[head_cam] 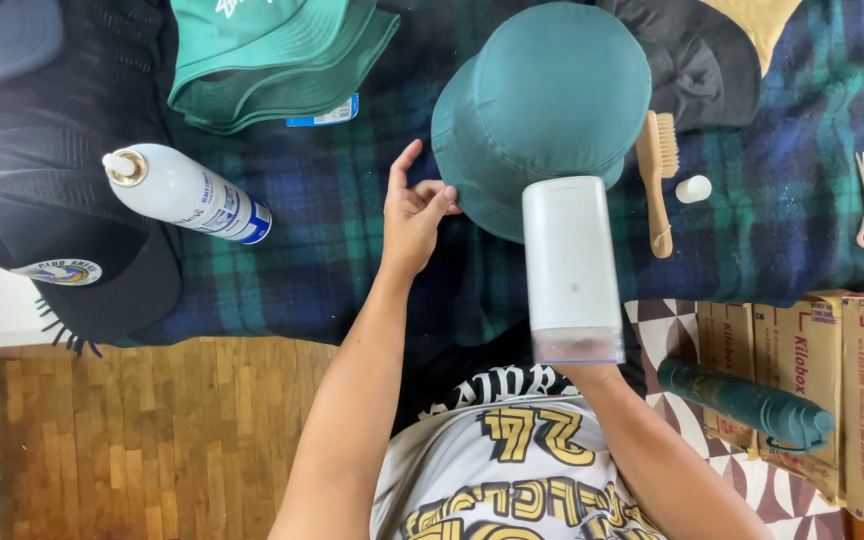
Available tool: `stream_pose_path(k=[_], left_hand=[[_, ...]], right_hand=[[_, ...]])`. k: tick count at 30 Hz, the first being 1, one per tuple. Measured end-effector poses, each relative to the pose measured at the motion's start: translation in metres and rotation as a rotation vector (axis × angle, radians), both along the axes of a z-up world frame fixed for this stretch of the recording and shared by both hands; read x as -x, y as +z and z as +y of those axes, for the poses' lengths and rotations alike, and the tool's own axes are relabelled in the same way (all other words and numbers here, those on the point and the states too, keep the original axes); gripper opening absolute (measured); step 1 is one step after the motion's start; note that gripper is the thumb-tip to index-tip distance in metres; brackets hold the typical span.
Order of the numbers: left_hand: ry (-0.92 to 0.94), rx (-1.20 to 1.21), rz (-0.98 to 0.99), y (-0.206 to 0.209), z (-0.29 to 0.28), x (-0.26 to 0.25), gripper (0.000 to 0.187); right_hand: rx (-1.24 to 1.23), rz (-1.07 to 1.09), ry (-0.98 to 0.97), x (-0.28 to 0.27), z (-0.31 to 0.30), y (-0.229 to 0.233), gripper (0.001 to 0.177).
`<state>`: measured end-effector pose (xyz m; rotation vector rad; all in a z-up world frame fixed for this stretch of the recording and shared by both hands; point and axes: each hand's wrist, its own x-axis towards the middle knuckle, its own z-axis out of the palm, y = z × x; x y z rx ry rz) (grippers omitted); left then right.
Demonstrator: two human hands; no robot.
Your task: Using a handheld steamer and a brush to clean and reshape various bucket hats on a workspace.
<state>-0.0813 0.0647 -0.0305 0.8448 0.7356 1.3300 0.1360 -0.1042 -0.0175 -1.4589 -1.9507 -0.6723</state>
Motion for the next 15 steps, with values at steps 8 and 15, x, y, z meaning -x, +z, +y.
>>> stream_pose_path(k=[8, 15], left_hand=[[0.002, 0.017, -0.079, -0.020, 0.005, 0.000, 0.075], [-0.013, 0.066, -0.070, -0.015, 0.004, 0.001, 0.074]], right_hand=[[0.587, 0.767, 0.048, 0.039, 0.002, 0.049, 0.050], [0.833, 0.767, -0.188, 0.071, 0.010, 0.070, 0.067]])
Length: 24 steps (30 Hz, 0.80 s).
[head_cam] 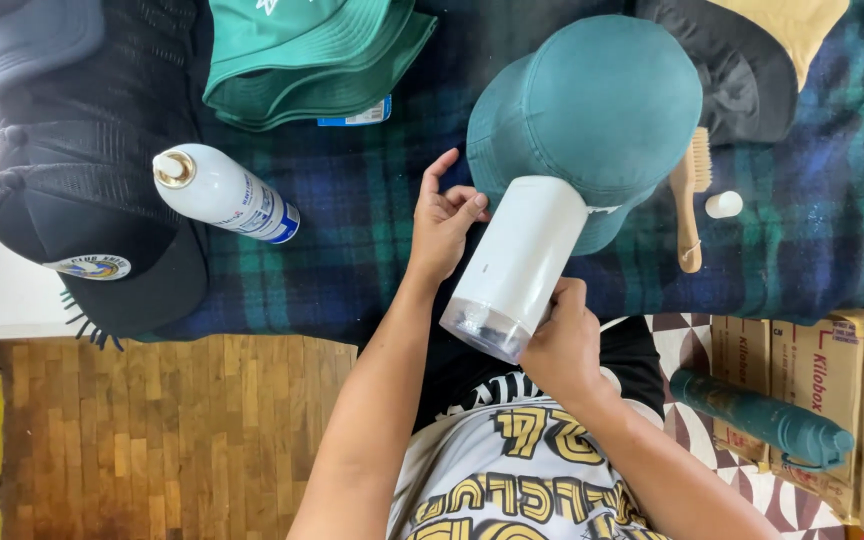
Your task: Using a handheld steamer and a brush to clean and reshape various bucket hats on a workspace.
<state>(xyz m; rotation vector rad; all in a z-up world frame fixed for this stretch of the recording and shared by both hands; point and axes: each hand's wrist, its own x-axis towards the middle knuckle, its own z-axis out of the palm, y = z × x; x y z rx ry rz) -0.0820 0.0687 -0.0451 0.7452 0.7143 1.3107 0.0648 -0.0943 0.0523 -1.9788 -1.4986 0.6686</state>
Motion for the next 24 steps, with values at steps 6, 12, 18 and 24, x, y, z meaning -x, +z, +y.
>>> stream_pose_path(k=[6, 12, 18, 24], left_hand=[[0.008, 0.062, 0.106, 0.005, 0.010, 0.029, 0.065], [0.338, -0.604, 1.602, 0.036, 0.025, 0.094, 0.050], [0.244, -0.703, 1.711, 0.025, 0.021, 0.118, 0.033], [0.292, -0.684, 1.675, 0.029, 0.020, 0.115, 0.029]], right_hand=[[0.054, 0.049, 0.089, 0.013, 0.003, 0.021, 0.057], [0.159, 0.162, 0.044, 0.032, 0.025, 0.049, 0.053], [0.171, 0.059, 0.155, 0.038, 0.034, 0.031, 0.049], [0.162, 0.097, 0.056, 0.064, 0.051, 0.071, 0.053]])
